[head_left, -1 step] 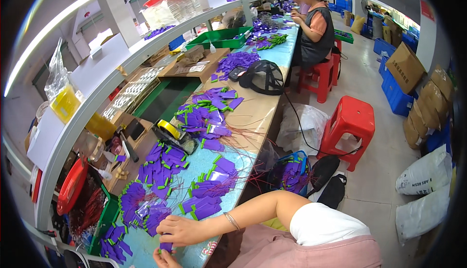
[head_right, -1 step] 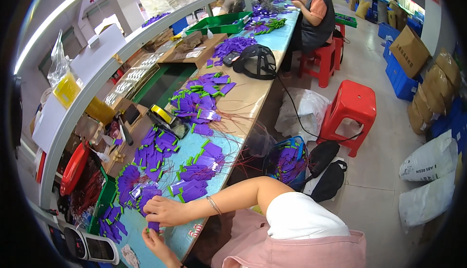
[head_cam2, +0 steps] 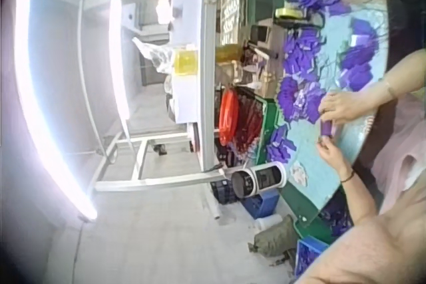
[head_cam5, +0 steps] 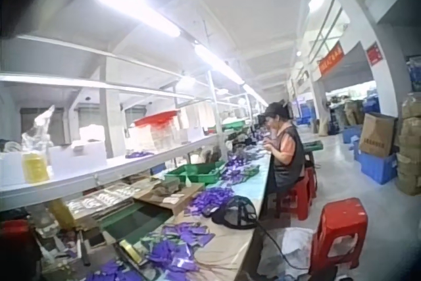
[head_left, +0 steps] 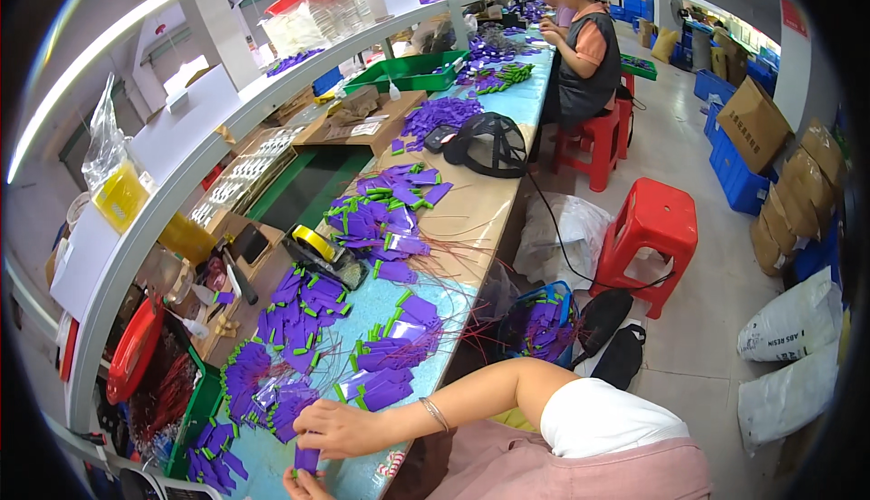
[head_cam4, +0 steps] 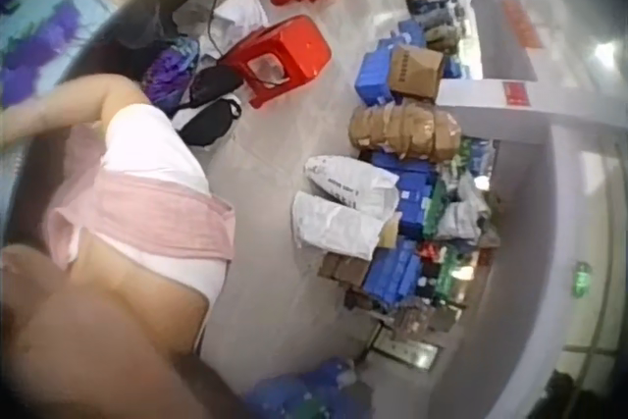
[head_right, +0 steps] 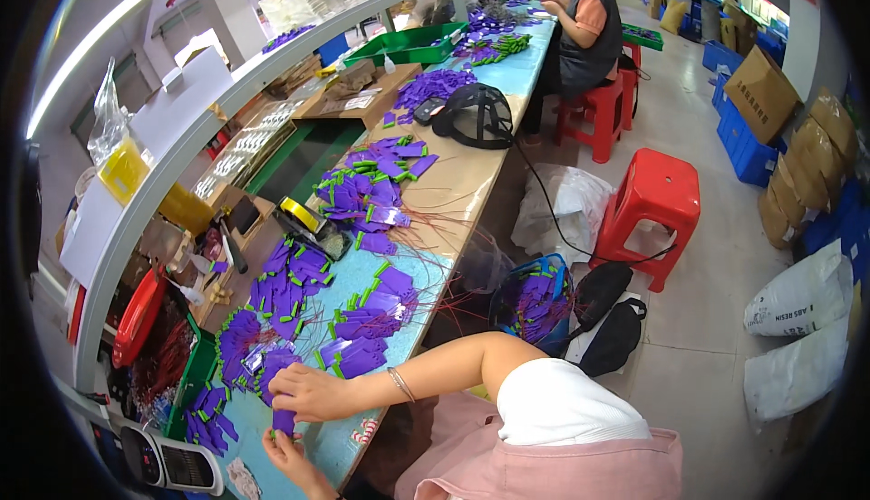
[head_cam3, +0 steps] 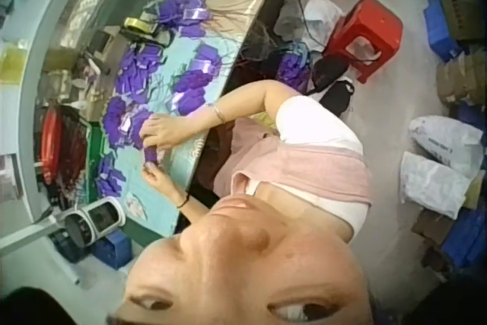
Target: The person assembles plastic components by attaching green caps onto purple plastic pieces by hand, then stacks and aligns the assembled parts into bundles on the table.
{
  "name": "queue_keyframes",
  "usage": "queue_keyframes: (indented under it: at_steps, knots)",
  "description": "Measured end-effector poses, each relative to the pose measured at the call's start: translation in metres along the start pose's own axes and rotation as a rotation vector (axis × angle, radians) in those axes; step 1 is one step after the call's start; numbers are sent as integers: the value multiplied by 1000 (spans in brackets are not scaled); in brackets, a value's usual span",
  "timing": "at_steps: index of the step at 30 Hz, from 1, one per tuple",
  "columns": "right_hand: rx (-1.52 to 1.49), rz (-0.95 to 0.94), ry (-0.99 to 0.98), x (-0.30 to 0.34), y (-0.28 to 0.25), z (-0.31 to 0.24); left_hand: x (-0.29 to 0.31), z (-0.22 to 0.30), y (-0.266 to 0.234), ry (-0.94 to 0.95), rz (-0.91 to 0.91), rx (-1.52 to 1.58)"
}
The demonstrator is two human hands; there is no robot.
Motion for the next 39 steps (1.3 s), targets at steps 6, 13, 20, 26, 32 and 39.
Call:
queue_keyframes:
  at_steps: [6,13,20,26,32,39]
  knots:
    - [-436,-351,763,27,16,22,18,44,15,32,-7,-112]
    - [-811,-166,601,19,11,6,23,43,30,169,-214,-309]
    - [-324,-184,207,6,0,-5,33,58,46,217,-209,-445]
    - [-446,-594,403,21,5,0,31,62,38,283,-252,-456]
    - [-641,-121,540,22,14,-8,34,46,44,84,68,38]
    - [-438,-479,736,24,-10,8,35,49,45,147,-170,-481]
Point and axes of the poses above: each hand's wrist, its own x-axis away from the middle knuckle, its own y-axis out of the palm, z = x × y, the point moved 4 cm from there along -x, towards the middle knuckle, and after that the axes turned 2 degrees about y, right-handed, at the moved point
